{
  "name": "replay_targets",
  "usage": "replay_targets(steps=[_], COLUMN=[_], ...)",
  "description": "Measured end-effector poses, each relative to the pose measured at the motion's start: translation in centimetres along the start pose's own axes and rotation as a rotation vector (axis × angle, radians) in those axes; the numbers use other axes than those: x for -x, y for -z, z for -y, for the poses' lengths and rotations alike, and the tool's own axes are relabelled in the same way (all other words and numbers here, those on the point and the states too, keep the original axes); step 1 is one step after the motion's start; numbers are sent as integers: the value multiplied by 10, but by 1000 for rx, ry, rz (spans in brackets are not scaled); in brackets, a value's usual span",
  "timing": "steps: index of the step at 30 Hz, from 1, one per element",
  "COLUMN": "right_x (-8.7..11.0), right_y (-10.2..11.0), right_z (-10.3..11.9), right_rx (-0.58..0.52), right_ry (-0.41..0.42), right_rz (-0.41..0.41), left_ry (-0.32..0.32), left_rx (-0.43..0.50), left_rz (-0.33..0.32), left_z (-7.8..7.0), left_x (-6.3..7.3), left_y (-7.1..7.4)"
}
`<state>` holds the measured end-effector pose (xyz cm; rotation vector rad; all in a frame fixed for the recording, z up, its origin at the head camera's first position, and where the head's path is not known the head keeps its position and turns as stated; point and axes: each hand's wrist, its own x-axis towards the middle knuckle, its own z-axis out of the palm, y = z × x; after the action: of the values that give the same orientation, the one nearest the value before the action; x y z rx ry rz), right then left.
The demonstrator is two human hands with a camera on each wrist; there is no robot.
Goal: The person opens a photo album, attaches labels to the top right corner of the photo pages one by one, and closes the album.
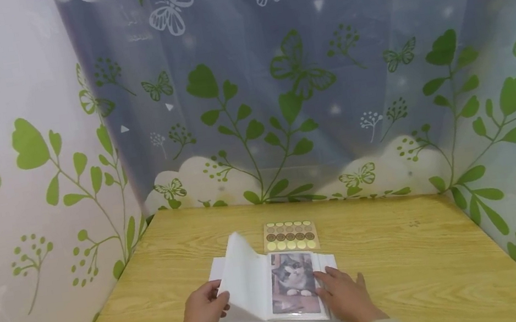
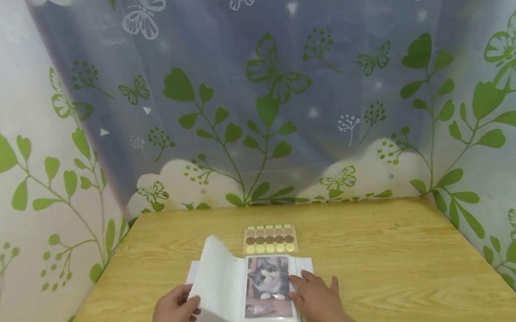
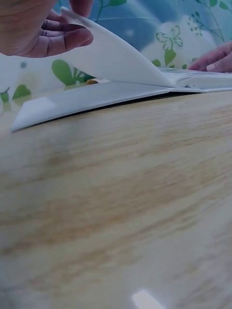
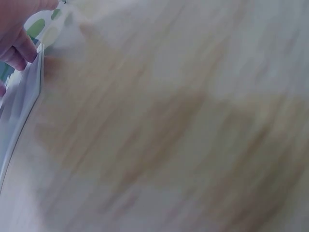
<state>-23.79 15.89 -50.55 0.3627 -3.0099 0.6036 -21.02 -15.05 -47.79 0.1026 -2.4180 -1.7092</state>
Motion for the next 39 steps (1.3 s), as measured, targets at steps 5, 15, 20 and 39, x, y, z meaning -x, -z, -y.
replay_targets(steps=[5,15,20,39], right_x=[2,6,9,25], right_y=[3,7,9,15], right_z=[-7,-23,-30,-41], right_rx=[-1,13,1,-26], right_ry=[0,4,-9,3], right_rz=[9,23,25,7], left_ry=[86,125,112,120], left_rx=[58,67,31,-106], left_rz=[31,62,80,228], left_z=[6,20,29,29], left_x=[1,6,9,24], left_y=[4,2,-2,-1])
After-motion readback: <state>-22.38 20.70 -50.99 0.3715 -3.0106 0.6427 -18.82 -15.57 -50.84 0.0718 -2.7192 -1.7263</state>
